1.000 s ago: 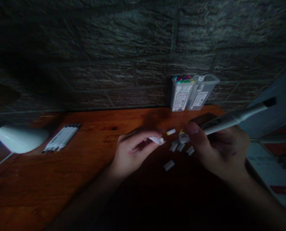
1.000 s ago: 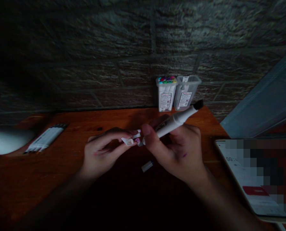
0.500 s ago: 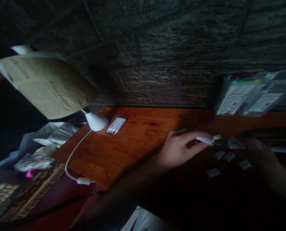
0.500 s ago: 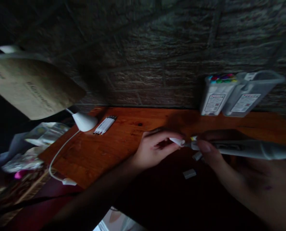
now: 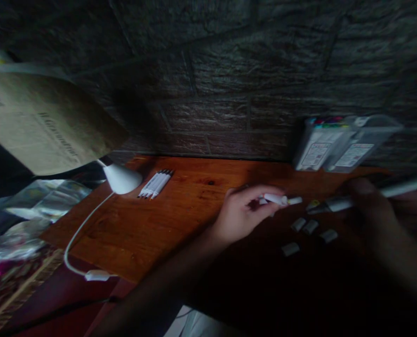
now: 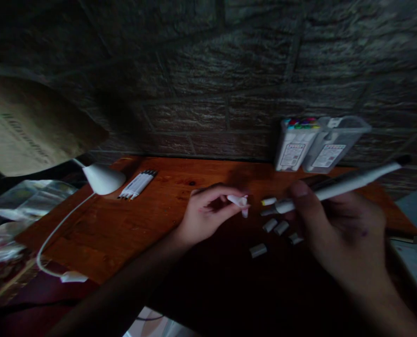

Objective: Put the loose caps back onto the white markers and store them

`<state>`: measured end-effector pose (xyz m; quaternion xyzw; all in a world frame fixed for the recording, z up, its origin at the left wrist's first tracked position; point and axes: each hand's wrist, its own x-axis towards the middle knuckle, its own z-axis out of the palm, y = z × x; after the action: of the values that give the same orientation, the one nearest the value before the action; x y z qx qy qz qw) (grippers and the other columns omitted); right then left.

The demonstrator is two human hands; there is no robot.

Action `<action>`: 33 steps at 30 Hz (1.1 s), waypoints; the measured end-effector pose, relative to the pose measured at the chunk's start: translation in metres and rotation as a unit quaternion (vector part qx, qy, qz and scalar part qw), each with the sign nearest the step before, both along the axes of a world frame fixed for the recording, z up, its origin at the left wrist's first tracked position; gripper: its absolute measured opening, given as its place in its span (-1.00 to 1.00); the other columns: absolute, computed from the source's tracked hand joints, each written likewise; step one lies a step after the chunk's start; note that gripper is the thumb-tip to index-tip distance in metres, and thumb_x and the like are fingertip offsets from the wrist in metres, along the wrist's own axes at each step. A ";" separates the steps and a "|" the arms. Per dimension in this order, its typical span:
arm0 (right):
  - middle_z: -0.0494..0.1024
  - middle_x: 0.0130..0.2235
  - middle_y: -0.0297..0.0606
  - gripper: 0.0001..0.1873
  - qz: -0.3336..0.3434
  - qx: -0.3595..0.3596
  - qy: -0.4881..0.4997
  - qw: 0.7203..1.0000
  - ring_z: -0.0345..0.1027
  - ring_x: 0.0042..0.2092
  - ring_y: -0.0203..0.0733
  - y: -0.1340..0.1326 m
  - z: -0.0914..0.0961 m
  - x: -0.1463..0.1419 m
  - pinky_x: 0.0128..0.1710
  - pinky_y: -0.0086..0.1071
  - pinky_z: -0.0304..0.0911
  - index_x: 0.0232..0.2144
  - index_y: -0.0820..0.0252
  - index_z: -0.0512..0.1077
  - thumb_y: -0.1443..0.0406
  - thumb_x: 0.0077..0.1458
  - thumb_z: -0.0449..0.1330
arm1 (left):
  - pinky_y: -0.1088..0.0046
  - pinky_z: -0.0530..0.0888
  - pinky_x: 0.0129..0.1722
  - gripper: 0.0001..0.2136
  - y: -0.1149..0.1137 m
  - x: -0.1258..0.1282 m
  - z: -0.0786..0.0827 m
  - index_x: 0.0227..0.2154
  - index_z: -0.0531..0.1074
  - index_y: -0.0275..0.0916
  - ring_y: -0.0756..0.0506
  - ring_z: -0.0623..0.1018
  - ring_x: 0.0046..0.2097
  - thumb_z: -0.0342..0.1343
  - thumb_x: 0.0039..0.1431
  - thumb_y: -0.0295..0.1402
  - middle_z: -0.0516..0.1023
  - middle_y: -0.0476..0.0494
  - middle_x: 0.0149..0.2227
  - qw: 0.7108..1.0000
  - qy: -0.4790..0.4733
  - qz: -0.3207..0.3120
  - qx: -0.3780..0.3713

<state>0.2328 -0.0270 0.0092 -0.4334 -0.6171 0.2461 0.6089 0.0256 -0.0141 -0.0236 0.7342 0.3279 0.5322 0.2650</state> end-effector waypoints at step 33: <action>0.39 -0.67 -0.43 -0.61 0.022 -0.086 0.122 0.989 0.12 -0.71 -0.44 0.012 0.008 -0.004 -0.78 -0.55 0.00 -0.55 0.18 0.46 0.02 0.13 0.24 | 0.40 0.67 -0.32 -0.79 0.002 0.005 0.009 -0.31 0.55 -0.24 -0.10 0.68 -0.33 0.39 -0.04 -0.37 0.70 -0.12 -0.34 0.984 -0.125 -0.038 -0.117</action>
<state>0.2292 -0.0152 0.0174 -0.4372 -0.5244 0.3631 0.6341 0.0301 -0.0121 -0.0146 0.6375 0.3243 0.5674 0.4080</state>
